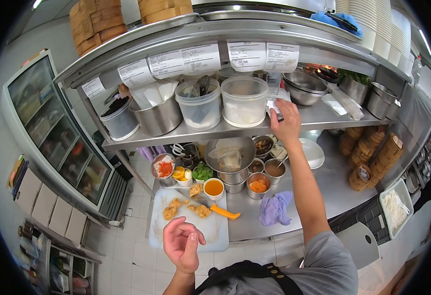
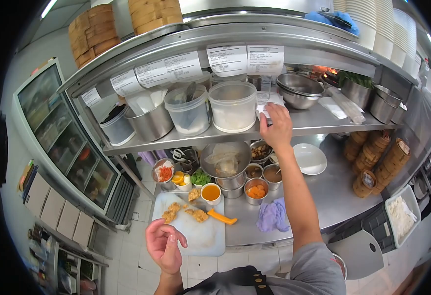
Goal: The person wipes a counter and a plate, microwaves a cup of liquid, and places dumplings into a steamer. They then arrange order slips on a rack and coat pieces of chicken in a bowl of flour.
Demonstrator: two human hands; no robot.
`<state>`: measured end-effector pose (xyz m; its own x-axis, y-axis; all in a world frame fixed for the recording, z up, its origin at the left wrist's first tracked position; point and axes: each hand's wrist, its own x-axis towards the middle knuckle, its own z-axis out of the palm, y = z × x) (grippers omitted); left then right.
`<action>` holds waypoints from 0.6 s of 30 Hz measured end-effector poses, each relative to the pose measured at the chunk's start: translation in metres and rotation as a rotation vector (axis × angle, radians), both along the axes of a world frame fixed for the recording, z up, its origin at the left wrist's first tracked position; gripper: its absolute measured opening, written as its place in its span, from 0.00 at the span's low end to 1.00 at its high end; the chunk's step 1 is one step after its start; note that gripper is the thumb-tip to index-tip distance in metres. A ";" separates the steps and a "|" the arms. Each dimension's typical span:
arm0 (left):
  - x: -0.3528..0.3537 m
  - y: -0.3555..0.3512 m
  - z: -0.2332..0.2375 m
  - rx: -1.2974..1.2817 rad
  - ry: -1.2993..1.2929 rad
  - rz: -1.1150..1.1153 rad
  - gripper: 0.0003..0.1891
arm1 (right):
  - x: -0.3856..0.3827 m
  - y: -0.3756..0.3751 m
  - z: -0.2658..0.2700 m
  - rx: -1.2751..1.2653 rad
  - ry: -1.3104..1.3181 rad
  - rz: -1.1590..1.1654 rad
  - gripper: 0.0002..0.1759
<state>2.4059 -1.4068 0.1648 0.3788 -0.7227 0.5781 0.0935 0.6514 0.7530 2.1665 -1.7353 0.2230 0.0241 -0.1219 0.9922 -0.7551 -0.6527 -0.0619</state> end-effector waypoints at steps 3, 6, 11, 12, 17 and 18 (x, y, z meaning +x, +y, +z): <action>0.000 0.003 -0.001 0.016 -0.005 -0.001 0.18 | 0.000 -0.001 -0.001 -0.007 -0.003 0.011 0.13; 0.001 0.004 -0.003 0.029 -0.049 -0.023 0.16 | 0.000 -0.001 0.000 0.001 -0.009 0.016 0.12; 0.017 -0.012 -0.006 0.021 -0.545 0.048 0.04 | -0.002 0.001 -0.001 0.036 0.015 -0.010 0.13; 0.017 -0.025 -0.001 -0.046 -0.575 0.136 0.01 | -0.004 -0.001 -0.001 0.036 0.041 -0.031 0.13; 0.010 -0.111 0.074 -0.014 -0.145 -0.353 0.18 | 0.011 0.053 0.061 0.253 -0.625 0.825 0.23; 0.006 -0.131 0.093 -0.005 -0.070 -0.424 0.18 | 0.016 0.064 0.080 0.296 -0.755 0.975 0.26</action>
